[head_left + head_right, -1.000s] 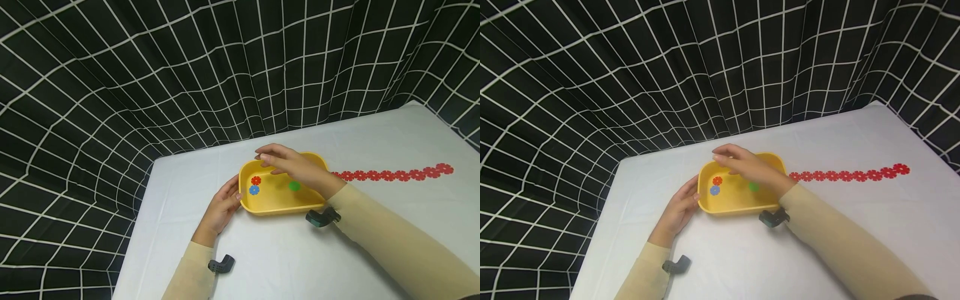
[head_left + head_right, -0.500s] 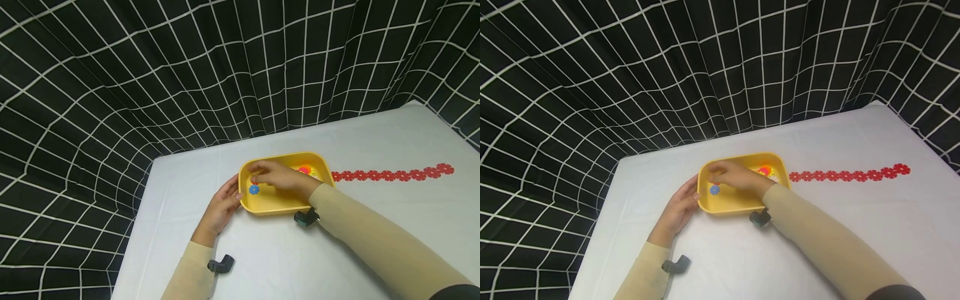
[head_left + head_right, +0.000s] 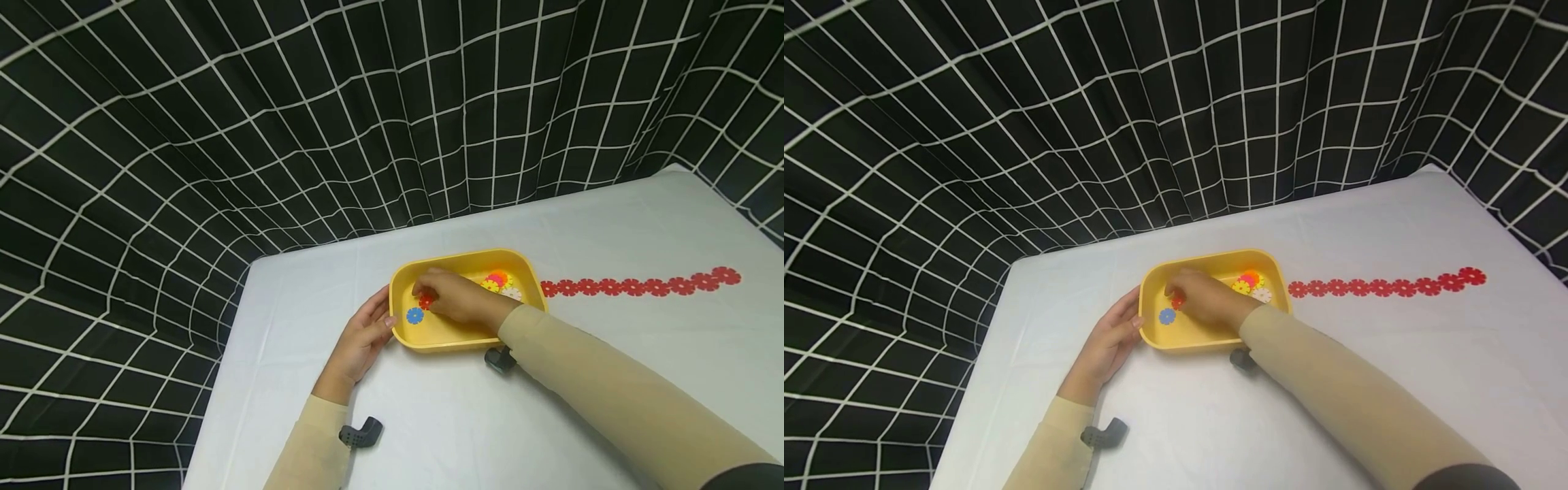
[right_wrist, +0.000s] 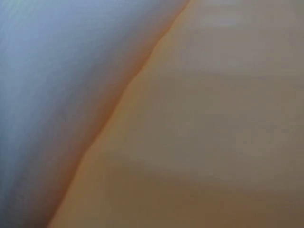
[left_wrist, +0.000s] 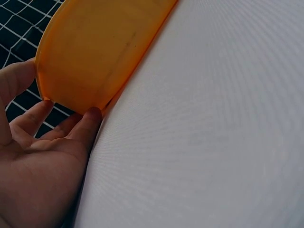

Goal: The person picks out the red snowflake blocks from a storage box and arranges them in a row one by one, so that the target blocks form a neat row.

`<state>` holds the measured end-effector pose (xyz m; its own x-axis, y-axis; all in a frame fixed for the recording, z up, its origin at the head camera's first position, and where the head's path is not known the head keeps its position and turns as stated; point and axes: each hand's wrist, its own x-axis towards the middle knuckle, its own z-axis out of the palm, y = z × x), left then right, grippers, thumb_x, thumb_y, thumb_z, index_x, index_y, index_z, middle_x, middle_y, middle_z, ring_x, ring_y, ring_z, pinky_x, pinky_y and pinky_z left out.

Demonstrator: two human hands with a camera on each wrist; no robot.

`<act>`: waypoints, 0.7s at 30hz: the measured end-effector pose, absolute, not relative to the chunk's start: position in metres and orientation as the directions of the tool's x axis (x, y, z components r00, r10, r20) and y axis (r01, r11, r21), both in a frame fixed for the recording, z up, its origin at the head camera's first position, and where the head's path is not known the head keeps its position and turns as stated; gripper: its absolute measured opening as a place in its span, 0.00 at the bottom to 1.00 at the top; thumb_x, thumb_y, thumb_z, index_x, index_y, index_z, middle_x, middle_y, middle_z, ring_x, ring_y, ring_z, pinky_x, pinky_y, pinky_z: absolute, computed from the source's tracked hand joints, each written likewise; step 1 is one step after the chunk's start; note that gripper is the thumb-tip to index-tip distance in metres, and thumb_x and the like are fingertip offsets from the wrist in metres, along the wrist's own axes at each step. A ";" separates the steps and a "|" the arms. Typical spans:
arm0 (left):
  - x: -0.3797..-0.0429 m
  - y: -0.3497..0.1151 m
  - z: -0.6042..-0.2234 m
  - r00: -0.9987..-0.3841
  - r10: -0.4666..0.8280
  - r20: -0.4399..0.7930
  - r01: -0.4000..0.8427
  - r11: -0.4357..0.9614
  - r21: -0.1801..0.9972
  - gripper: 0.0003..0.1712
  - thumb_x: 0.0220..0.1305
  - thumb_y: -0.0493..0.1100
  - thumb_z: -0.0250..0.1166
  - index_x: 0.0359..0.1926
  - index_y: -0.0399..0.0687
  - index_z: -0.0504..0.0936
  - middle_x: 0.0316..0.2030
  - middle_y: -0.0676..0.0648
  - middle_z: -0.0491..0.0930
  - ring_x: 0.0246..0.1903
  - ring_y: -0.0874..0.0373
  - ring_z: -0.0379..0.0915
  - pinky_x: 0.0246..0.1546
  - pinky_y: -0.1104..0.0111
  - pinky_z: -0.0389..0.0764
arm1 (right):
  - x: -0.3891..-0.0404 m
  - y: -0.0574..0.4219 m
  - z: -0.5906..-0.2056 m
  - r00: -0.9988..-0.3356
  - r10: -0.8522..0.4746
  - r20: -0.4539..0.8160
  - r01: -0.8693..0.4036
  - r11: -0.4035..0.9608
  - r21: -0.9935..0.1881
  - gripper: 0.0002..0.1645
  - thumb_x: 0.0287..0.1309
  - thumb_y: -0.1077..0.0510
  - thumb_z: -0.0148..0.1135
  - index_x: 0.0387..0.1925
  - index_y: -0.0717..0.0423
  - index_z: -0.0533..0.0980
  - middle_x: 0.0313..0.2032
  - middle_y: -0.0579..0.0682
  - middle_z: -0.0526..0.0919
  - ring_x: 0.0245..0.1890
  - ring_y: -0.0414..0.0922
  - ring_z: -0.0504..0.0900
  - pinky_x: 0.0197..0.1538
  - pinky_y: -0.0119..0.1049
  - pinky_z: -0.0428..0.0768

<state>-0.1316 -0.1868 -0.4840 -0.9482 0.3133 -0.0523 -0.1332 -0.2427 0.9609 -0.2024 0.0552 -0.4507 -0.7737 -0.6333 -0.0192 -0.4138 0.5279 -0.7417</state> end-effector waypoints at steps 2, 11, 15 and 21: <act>-0.132 -0.187 -0.484 -0.948 0.315 -0.050 -0.132 -0.243 0.961 0.37 0.79 0.27 0.57 0.84 0.40 0.62 0.81 0.41 0.62 0.79 0.47 0.59 0.73 0.58 0.72 | -0.202 0.056 -0.450 -0.776 -0.631 -0.015 -0.409 0.521 -0.750 0.15 0.66 0.72 0.72 0.52 0.59 0.83 0.46 0.50 0.80 0.50 0.50 0.75 0.59 0.44 0.79; -0.133 -0.188 -0.486 -0.949 0.311 -0.051 -0.131 -0.245 0.961 0.36 0.79 0.28 0.58 0.84 0.42 0.64 0.81 0.42 0.64 0.79 0.48 0.60 0.73 0.58 0.71 | -0.203 0.064 -0.439 -0.812 -0.580 -0.060 -0.266 0.461 -0.847 0.10 0.67 0.71 0.71 0.46 0.58 0.83 0.40 0.50 0.83 0.45 0.51 0.79 0.54 0.44 0.82; -0.132 -0.188 -0.487 -0.951 0.301 -0.063 -0.139 -0.238 0.961 0.36 0.79 0.28 0.59 0.83 0.43 0.65 0.80 0.44 0.66 0.78 0.50 0.61 0.73 0.58 0.72 | -0.202 0.067 -0.431 -0.832 -0.549 -0.079 -0.209 0.441 -0.873 0.10 0.68 0.67 0.72 0.49 0.58 0.84 0.42 0.51 0.83 0.42 0.52 0.79 0.46 0.41 0.84; -0.132 -0.188 -0.486 -0.953 0.298 -0.061 -0.135 -0.234 0.963 0.35 0.79 0.28 0.59 0.83 0.44 0.66 0.79 0.44 0.67 0.78 0.50 0.63 0.73 0.57 0.72 | -0.196 0.076 -0.421 -0.853 -0.516 -0.072 -0.132 0.348 -0.928 0.08 0.70 0.67 0.70 0.48 0.58 0.83 0.42 0.55 0.82 0.36 0.53 0.79 0.35 0.36 0.83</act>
